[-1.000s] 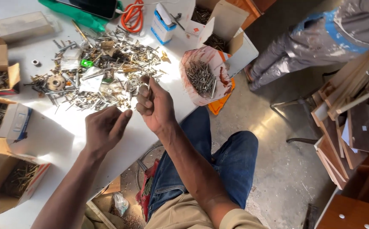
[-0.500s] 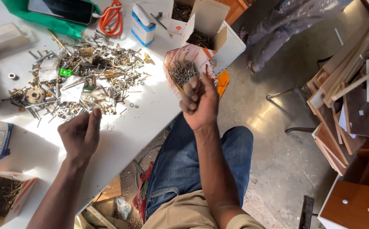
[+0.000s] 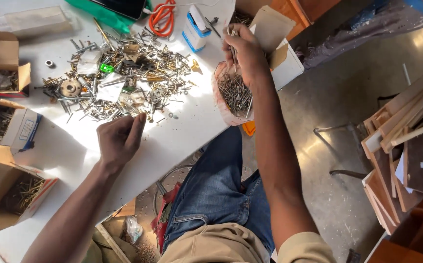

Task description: Sorting a variety of nails, screws, and other fasteners from a mixed pile into specific cardboard boxes.

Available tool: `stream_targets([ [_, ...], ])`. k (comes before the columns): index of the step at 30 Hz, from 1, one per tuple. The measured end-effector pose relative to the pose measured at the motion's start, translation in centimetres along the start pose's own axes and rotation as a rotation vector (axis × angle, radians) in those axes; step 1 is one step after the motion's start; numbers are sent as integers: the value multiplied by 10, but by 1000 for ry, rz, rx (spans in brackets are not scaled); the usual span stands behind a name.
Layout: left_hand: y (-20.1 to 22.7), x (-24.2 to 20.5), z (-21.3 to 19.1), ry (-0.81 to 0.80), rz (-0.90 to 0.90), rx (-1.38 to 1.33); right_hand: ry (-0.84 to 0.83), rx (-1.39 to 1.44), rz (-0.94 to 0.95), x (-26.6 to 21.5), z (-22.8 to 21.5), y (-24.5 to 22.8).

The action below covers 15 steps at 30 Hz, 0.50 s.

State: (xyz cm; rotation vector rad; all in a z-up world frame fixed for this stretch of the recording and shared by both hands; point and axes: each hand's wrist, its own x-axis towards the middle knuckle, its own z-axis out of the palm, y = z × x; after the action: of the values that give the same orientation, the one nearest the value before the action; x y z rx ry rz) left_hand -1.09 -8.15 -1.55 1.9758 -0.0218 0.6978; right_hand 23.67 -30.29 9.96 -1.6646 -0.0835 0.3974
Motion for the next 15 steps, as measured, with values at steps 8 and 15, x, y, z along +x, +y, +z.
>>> stream_targets([
  [8, -1, 2, -1, 24, 2, 8, -105, -952, 80, 104, 1, 41],
  [15, -3, 3, -5, 72, -16, 26, 22, -1314, -158, 149, 4, 91],
])
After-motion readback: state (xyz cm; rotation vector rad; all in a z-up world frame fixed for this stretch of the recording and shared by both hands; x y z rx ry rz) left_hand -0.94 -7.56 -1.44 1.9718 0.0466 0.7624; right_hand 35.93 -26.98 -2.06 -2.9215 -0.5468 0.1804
